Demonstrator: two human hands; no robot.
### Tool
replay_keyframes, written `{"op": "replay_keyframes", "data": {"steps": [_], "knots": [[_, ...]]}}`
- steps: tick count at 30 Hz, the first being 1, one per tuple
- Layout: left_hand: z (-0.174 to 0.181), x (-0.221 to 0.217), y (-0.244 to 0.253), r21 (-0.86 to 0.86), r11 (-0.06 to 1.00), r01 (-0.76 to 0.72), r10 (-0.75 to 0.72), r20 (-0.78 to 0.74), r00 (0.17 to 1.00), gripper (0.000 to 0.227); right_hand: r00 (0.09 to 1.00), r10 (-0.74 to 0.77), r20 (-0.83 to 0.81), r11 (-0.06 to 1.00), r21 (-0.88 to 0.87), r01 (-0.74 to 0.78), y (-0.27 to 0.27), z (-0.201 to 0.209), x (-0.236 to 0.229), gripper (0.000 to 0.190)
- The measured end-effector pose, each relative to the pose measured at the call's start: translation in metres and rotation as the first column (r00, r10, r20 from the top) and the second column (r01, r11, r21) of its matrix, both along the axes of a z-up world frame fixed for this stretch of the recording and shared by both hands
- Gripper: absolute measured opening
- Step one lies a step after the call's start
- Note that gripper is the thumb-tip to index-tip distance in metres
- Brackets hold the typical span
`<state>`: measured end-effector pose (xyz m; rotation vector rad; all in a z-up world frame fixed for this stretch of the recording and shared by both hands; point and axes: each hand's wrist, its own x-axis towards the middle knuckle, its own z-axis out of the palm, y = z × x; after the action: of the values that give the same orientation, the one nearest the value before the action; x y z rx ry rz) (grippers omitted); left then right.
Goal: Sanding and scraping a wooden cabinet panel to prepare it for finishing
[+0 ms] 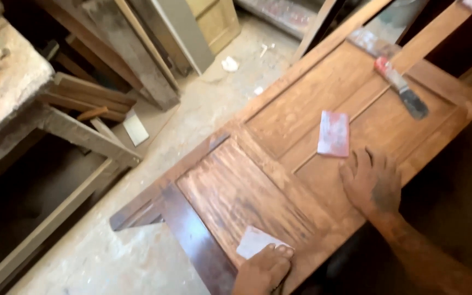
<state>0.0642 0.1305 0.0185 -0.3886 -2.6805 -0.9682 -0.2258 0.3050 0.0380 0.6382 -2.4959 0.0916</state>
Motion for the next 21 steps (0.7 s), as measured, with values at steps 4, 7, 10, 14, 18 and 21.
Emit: {"op": "replay_keyframes", "data": {"steps": [4,7,10,14,18,21], "knots": [[0.096,-0.076,-0.090,0.095,0.511,-0.854,0.082,0.984,0.159,0.040,0.993,-0.001,0.115,0.998,-0.056,0.008,0.003,-0.010,0.000,0.042],[-0.015,-0.059,-0.156,-0.307,0.787,-0.536,0.617,0.373,0.693,0.037,0.967,-0.014,0.254,0.998,-0.051,0.028,0.004,-0.007,0.002,0.046],[-0.022,-0.045,-0.074,-0.023,0.825,-0.564,0.526,0.396,0.753,0.020,0.999,0.021,0.031,1.000,-0.014,-0.020,-0.001,-0.001,-0.011,0.037],[0.083,-0.042,-0.048,0.206,0.928,-0.311,0.148,0.561,0.814,0.036,0.992,0.012,0.122,0.999,-0.052,-0.006,0.005,-0.010,-0.005,0.045],[-0.018,-0.074,-0.184,-0.344,0.754,-0.559,0.657,0.367,0.659,0.039,0.875,-0.178,0.451,0.977,-0.029,0.213,0.002,-0.029,-0.010,0.063],[-0.031,-0.058,-0.091,-0.048,0.847,-0.530,0.513,0.338,0.789,0.015,0.999,-0.012,0.043,1.000,0.011,0.012,0.000,0.002,0.001,0.030]]}}
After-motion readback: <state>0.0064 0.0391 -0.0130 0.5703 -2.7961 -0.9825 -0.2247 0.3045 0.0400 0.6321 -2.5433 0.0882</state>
